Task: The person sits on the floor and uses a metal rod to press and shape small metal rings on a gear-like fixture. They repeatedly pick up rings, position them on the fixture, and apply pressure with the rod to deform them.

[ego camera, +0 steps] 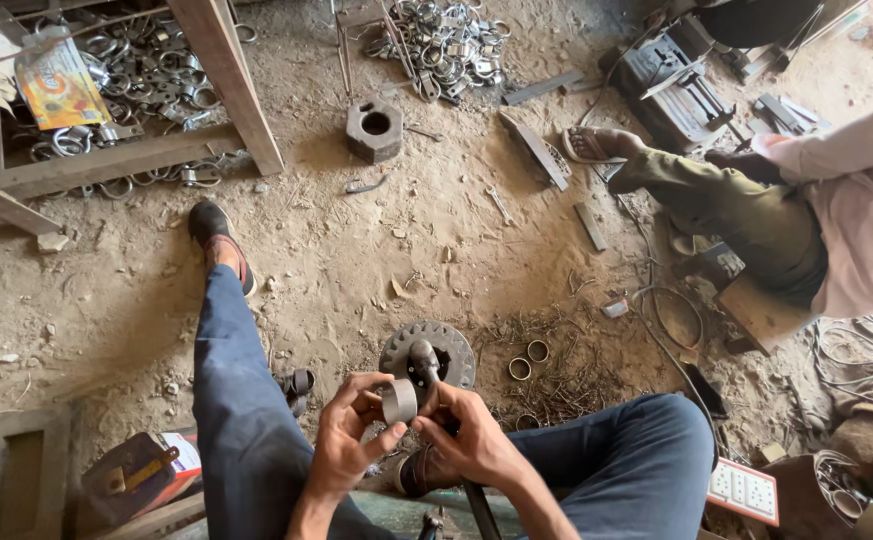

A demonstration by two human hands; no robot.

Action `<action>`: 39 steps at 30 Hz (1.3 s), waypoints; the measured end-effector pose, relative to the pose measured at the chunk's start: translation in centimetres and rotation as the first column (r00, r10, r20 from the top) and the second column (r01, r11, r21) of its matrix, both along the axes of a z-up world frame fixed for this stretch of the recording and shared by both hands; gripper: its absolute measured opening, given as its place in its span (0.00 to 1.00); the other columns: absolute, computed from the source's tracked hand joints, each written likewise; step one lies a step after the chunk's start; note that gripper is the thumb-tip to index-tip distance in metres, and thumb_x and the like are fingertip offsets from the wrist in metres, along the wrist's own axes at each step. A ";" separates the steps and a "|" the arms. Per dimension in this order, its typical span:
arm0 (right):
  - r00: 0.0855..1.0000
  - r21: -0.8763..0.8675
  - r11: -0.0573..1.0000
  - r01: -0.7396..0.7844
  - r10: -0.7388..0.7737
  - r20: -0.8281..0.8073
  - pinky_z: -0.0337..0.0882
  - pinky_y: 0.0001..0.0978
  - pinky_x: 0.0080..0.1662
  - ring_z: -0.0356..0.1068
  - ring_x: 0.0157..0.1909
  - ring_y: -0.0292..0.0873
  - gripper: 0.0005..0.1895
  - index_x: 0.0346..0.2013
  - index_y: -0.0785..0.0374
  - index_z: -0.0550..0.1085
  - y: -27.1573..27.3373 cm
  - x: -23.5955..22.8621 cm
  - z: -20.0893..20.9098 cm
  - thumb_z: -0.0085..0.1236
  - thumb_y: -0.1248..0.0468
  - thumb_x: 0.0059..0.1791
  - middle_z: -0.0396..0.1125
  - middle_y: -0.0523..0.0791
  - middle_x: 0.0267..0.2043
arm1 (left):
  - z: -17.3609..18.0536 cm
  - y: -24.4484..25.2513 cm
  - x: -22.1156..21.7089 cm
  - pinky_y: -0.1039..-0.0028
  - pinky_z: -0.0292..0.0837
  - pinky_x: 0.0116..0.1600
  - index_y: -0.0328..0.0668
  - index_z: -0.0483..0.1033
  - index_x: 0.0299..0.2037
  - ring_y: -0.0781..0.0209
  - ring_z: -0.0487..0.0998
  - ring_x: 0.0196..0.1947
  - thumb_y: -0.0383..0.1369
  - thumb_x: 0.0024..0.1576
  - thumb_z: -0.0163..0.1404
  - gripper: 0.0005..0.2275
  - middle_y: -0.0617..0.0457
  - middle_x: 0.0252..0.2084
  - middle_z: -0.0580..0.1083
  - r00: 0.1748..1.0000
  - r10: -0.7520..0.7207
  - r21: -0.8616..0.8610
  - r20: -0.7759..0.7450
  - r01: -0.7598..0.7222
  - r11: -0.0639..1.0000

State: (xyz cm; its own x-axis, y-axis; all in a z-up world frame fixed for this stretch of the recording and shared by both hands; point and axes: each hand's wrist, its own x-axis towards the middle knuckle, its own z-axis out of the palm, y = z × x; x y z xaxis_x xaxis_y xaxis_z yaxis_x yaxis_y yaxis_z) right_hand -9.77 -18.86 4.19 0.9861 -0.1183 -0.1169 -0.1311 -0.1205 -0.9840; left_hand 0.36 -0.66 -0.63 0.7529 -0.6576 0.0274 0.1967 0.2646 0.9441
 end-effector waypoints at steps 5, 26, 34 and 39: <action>0.994 -0.197 0.975 0.102 -0.090 0.069 0.56 0.29 0.27 0.54 0.23 0.33 0.10 0.32 0.64 0.69 0.8 0.6 -0.2 0.64 0.67 0.50 0.58 0.38 0.22 | 0.6 0.0 -0.2 0.72 0.81 0.47 0.35 0.70 0.58 0.61 0.81 0.43 0.24 0.49 0.63 0.25 0.48 0.47 0.74 0.984 0.117 -0.012 0.134 -0.116 0.993; 0.990 -0.090 0.994 0.062 -0.072 -0.121 0.60 0.33 0.30 0.61 0.26 0.37 0.09 0.32 0.64 0.72 0.7 0.5 -0.3 0.63 0.64 0.50 0.65 0.45 0.25 | -0.6 0.1 -0.1 0.77 0.77 0.36 0.33 0.71 0.61 0.64 0.80 0.34 0.29 0.53 0.61 0.24 0.45 0.36 0.81 0.982 0.008 0.023 -0.186 -0.004 1.000; 0.956 -0.321 0.929 0.182 -0.090 0.280 0.64 0.34 0.30 0.63 0.28 0.39 0.08 0.34 0.66 0.71 2.0 1.2 0.8 0.64 0.71 0.47 0.65 0.45 0.31 | -1.4 -0.2 -0.2 0.72 0.85 0.43 0.31 0.69 0.58 0.60 0.83 0.42 0.31 0.55 0.64 0.24 0.46 0.51 0.74 0.978 0.165 -0.111 0.128 -0.151 0.982; 0.979 -0.266 0.961 0.076 -0.021 0.205 0.68 0.33 0.32 0.68 0.31 0.39 0.07 0.36 0.68 0.76 1.7 1.1 2.7 0.66 0.72 0.45 0.68 0.45 0.34 | -1.4 0.5 -0.3 0.79 0.76 0.34 0.34 0.74 0.58 0.67 0.77 0.32 0.43 0.51 0.64 0.28 0.47 0.40 0.78 0.974 0.062 -0.008 -0.217 -0.065 0.998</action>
State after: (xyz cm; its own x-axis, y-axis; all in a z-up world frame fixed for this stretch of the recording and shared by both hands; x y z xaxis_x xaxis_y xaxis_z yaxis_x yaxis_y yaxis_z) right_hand -8.64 -17.19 6.91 0.9783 -0.1662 0.1234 0.0509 -0.3845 -0.9217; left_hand 0.06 -0.19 -2.02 0.7825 -0.6087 -0.1312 0.3781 0.2971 0.8768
